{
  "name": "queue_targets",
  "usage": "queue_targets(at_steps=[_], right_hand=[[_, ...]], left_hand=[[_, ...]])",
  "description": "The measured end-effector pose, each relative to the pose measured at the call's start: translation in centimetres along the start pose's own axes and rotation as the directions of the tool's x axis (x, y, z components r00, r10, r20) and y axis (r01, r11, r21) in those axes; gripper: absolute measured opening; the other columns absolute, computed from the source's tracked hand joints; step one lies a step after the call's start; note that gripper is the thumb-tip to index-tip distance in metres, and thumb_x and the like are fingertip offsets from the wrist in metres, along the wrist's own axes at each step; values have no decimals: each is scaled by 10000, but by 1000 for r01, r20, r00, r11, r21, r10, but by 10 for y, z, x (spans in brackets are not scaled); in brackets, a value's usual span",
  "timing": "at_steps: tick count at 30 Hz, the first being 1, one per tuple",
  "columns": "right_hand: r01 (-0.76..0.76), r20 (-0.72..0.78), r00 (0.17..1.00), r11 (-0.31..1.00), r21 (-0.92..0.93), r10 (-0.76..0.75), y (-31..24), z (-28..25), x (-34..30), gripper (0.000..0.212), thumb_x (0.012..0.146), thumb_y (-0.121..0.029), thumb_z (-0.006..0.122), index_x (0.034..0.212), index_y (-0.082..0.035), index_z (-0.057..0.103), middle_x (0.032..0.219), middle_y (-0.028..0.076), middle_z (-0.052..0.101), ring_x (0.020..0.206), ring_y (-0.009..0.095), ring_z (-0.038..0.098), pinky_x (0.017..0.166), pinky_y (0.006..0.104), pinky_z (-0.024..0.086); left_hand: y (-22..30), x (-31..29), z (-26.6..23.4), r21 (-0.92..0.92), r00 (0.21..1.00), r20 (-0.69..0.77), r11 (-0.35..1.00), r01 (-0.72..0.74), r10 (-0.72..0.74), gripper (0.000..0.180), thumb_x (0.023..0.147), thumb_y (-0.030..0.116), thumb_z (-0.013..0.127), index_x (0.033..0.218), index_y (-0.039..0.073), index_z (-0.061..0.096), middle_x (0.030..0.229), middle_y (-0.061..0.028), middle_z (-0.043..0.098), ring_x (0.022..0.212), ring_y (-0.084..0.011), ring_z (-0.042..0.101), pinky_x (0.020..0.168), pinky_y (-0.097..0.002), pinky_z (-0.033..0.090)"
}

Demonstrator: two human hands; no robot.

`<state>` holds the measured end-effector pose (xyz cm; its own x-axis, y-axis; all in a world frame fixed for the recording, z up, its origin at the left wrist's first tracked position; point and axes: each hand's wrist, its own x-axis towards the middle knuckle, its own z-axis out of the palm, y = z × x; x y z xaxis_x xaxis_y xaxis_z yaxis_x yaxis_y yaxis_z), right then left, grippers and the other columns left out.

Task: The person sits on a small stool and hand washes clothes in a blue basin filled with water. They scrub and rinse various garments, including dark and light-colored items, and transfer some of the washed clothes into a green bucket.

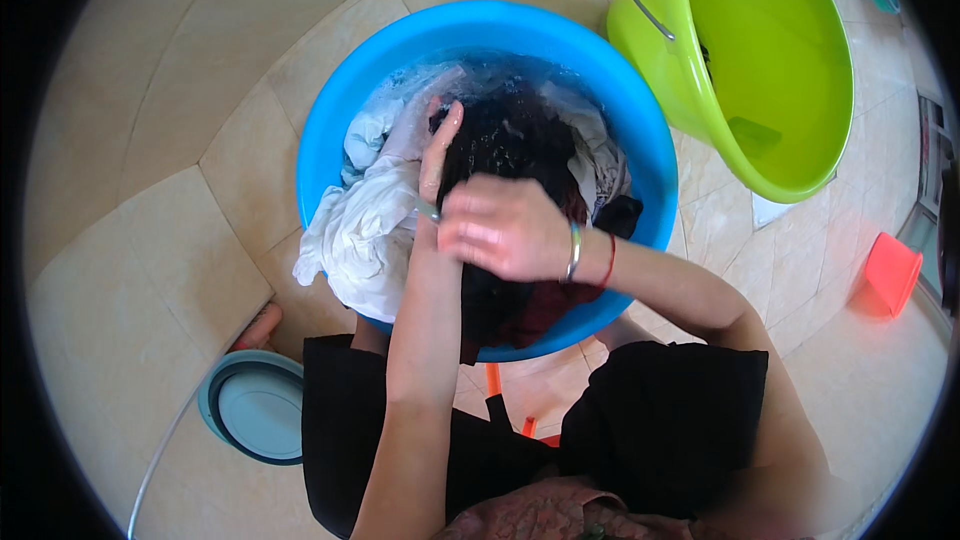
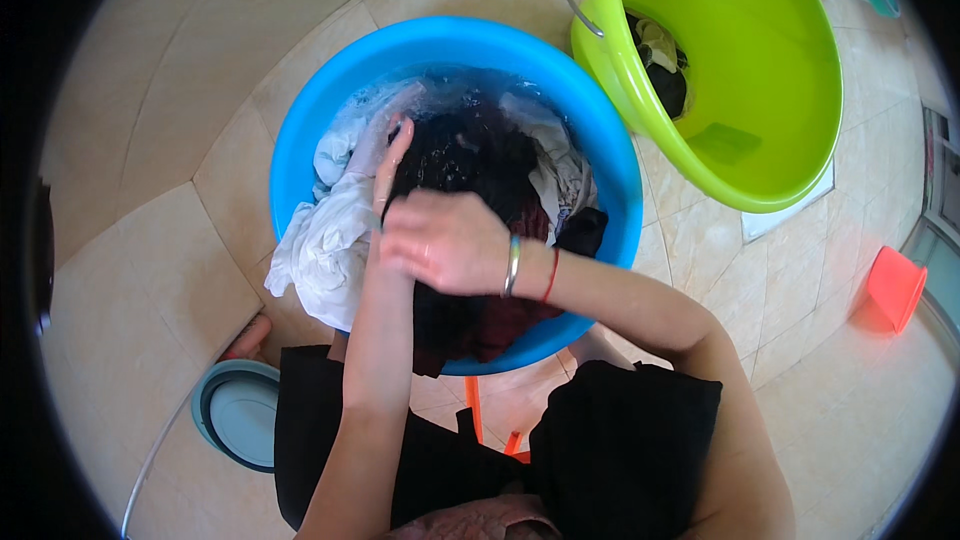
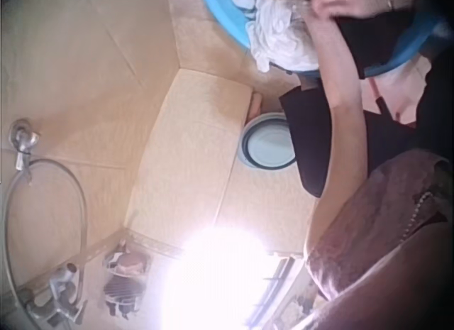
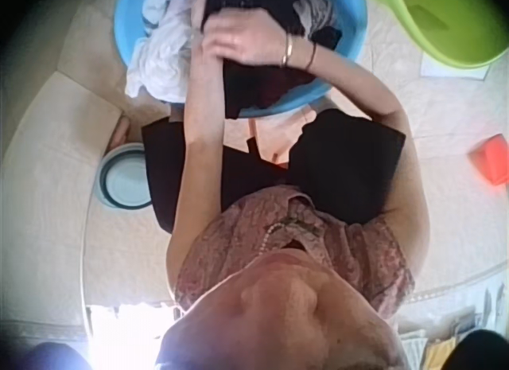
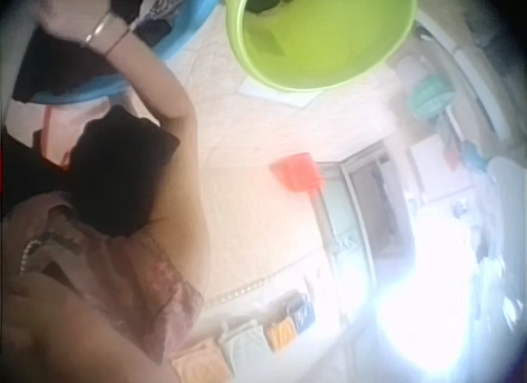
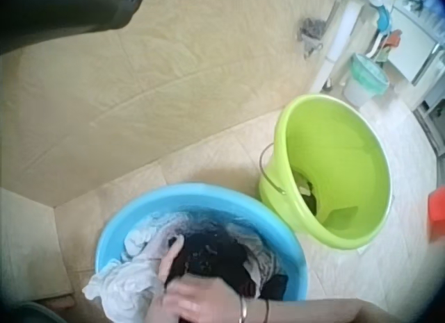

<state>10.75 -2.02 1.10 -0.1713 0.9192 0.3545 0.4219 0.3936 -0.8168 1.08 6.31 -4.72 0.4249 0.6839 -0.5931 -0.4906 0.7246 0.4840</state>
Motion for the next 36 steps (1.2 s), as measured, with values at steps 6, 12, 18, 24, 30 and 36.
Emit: queue_targets(at_steps=[6, 12, 18, 24, 30, 36], right_hand=[[-9, -97, 995, 975, -221, -13, -40, 9, 16, 270, 726, -323, 749, 872, -115, 657, 869, 7, 523, 773, 175, 544, 606, 275, 470], [-44, -237, 971, 966, -253, -17, -33, 10, 25, 176, 716, -268, 738, 808, -156, 638, 867, 9, 519, 753, 161, 552, 573, 283, 486], [-69, -290, 957, 964, -256, -9, -12, 11, 36, 202, 714, -221, 745, 646, -134, 576, 699, 3, 517, 586, 164, 582, 479, 295, 474], [-163, -334, 936, 978, -127, 112, 3, 9, 42, 143, 748, -127, 693, 660, -78, 591, 695, 78, 606, 578, 271, 620, 484, 360, 500], [-532, -321, 836, 801, -275, 445, 105, 1, 6, 244, 858, -262, 655, 731, -55, 632, 763, 124, 625, 717, 339, 635, 629, 447, 520], [-457, -347, 862, 862, -220, 369, 123, -7, -17, 386, 899, -194, 620, 1248, -53, 535, 1225, 215, 508, 1087, 421, 541, 905, 460, 473]], left_hand=[[11, 10, -46, -185, 752, 576, 844, 503, -322, 441, 932, 551, 552, 1305, 315, 545, 940, -39, 644, 695, -152, 502, 513, -268, 419], [4, -18, 8, -310, 930, 361, 933, 182, -62, 528, 873, 706, 486, 1050, 261, 708, 802, -32, 583, 684, -194, 460, 558, -314, 409], [-23, -46, 1, 65, 927, -98, 931, -358, 363, 356, 1012, 419, 451, 1193, 149, 596, 1015, -53, 613, 838, -161, 549, 774, -307, 478], [-29, -45, -15, -124, 983, -95, 978, -167, 156, 363, 1026, 299, 400, 1293, 92, 532, 1106, -38, 582, 954, -154, 570, 860, -311, 476], [-19, -46, 31, 81, 833, -549, 996, -23, 64, 299, 904, 324, 634, 1028, 53, 613, 1022, -36, 619, 1034, -162, 590, 949, -326, 469], [2, -21, -7, -243, 990, -136, 968, -59, 26, 427, 1027, 365, 453, 1416, 190, 449, 1405, -75, 499, 1279, -270, 485, 1075, -462, 390]])
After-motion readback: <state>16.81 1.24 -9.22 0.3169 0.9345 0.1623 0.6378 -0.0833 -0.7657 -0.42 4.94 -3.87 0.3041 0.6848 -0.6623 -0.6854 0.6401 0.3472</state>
